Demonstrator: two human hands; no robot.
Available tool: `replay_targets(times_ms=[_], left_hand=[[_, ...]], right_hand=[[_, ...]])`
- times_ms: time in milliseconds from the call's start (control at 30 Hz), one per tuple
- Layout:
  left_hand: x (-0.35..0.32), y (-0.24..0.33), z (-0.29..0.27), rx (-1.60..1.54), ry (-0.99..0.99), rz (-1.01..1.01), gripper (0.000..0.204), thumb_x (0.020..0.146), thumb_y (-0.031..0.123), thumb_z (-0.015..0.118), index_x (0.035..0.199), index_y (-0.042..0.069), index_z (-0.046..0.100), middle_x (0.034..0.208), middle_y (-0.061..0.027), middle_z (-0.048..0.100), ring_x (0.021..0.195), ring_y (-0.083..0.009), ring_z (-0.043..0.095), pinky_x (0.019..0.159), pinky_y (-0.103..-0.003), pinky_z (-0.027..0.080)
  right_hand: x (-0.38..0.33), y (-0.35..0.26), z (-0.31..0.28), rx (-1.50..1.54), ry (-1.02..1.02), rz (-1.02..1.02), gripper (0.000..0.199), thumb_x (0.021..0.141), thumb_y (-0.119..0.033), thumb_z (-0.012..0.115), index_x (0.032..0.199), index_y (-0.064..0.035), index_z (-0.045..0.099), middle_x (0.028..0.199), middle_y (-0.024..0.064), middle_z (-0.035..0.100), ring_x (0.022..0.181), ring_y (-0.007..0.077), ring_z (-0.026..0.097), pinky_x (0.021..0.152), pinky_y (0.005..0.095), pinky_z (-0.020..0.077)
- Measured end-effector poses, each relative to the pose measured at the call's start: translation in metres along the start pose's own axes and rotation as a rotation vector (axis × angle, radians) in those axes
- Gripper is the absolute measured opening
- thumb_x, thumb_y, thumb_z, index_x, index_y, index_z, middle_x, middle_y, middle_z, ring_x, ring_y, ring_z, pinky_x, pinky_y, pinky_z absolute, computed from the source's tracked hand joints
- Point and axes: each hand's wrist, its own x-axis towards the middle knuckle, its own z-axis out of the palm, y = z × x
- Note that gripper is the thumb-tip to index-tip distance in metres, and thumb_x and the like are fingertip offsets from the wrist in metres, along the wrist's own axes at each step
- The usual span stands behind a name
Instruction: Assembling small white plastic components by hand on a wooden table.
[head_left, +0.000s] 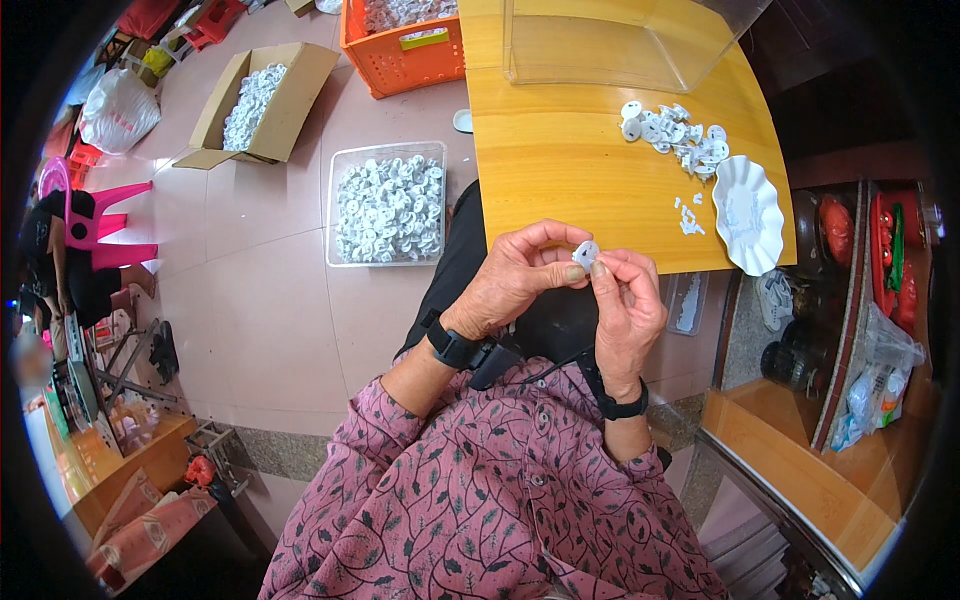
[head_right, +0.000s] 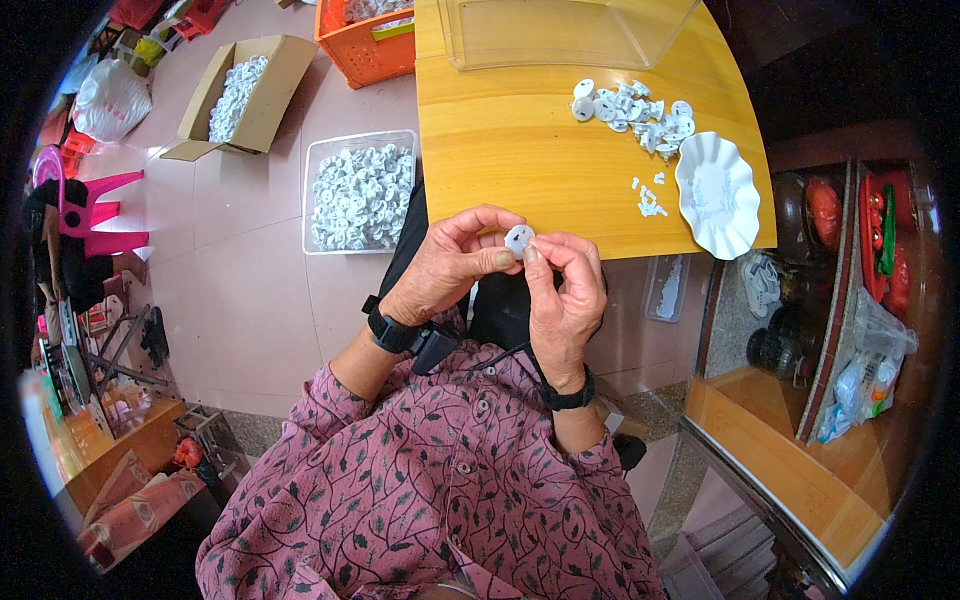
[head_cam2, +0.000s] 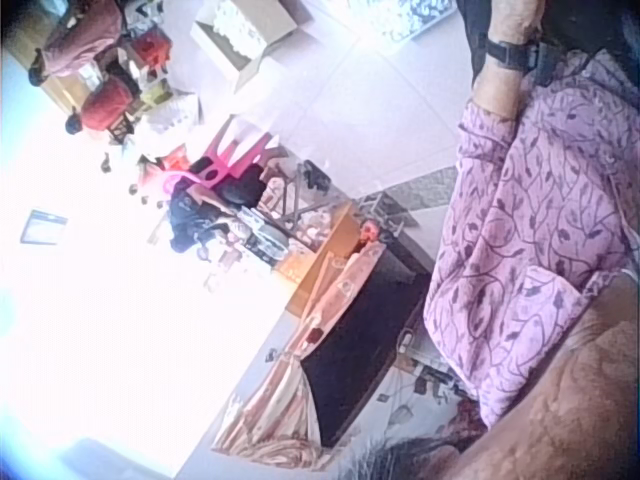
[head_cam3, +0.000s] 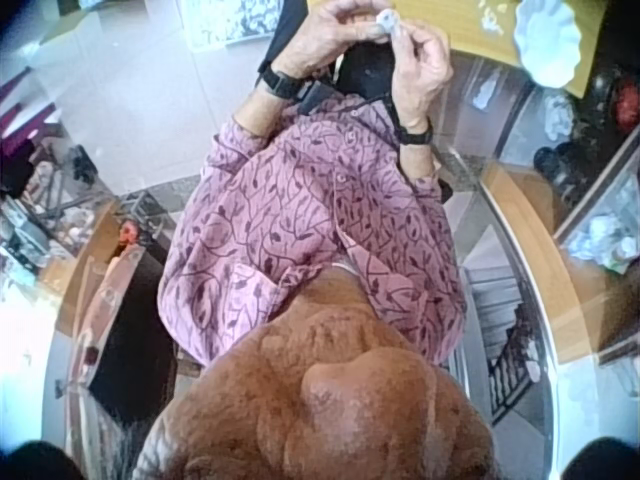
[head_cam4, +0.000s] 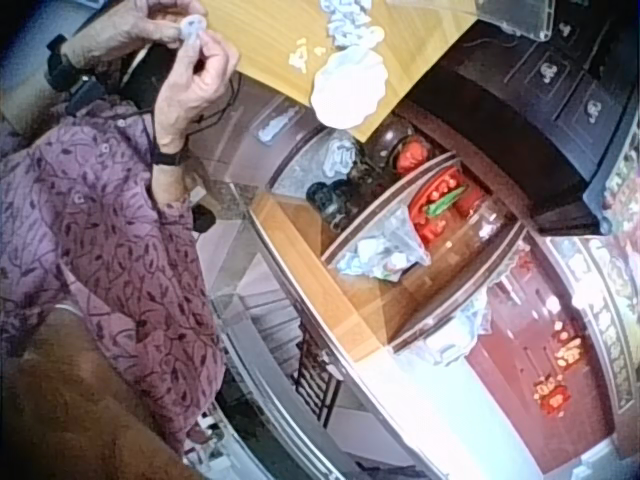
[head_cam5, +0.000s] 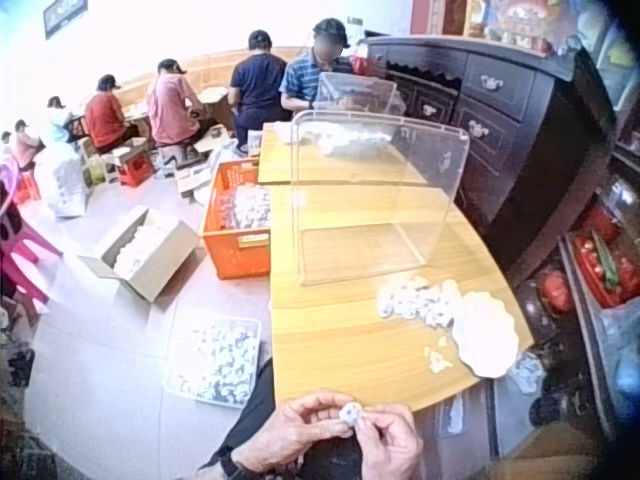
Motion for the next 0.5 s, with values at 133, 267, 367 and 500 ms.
replay_targets(times_ms=[133, 267, 367, 500], left_hand=[[0.0002, -0.0027, -0.0016, 0.052, -0.002, 0.058, 0.036, 0.088, 0.0, 0.071, 0.122, -0.003, 0.059, 0.111, -0.0081, 0.066, 0.102, -0.0157, 0.066, 0.092, -0.03, 0.055], [0.0004, -0.0027, -0.0021, 0.085, -0.009, 0.088, 0.035, 0.088, 0.0, 0.072, 0.121, -0.002, 0.06, 0.11, -0.0077, 0.067, 0.101, -0.0151, 0.065, 0.091, -0.03, 0.055], [-0.0015, -0.0025, -0.007, 0.094, 0.005, 0.057, 0.034, 0.089, 0.001, 0.072, 0.121, -0.002, 0.06, 0.109, -0.0074, 0.067, 0.099, -0.0144, 0.065, 0.088, -0.029, 0.055], [-0.0016, -0.0014, -0.0072, 0.04, 0.029, 0.028, 0.034, 0.089, 0.002, 0.071, 0.121, -0.003, 0.061, 0.108, -0.0078, 0.068, 0.096, -0.0137, 0.066, 0.085, -0.027, 0.055]], right_hand=[[-0.0009, -0.0013, 0.0008, -0.041, -0.004, -0.037, 0.006, 0.088, -0.001, 0.071, 0.093, 0.0008, 0.067, 0.099, 0.0099, 0.063, 0.089, 0.0175, 0.062, 0.076, 0.0282, 0.0509], [-0.0003, -0.001, -0.0028, -0.098, -0.043, -0.079, 0.008, 0.088, -0.001, 0.071, 0.095, 0.0005, 0.068, 0.098, 0.0097, 0.064, 0.088, 0.0173, 0.063, 0.076, 0.0283, 0.0512], [0.0013, -0.0049, -0.0035, -0.12, -0.097, -0.092, 0.009, 0.088, 0.0, 0.07, 0.097, 0.0009, 0.068, 0.099, 0.0098, 0.065, 0.087, 0.0168, 0.063, 0.075, 0.028, 0.0515], [-0.0002, 0.0013, -0.0037, -0.025, -0.091, -0.006, 0.011, 0.089, 0.001, 0.068, 0.1, 0.0011, 0.067, 0.1, 0.0103, 0.066, 0.084, 0.0162, 0.064, 0.074, 0.0279, 0.0521]])
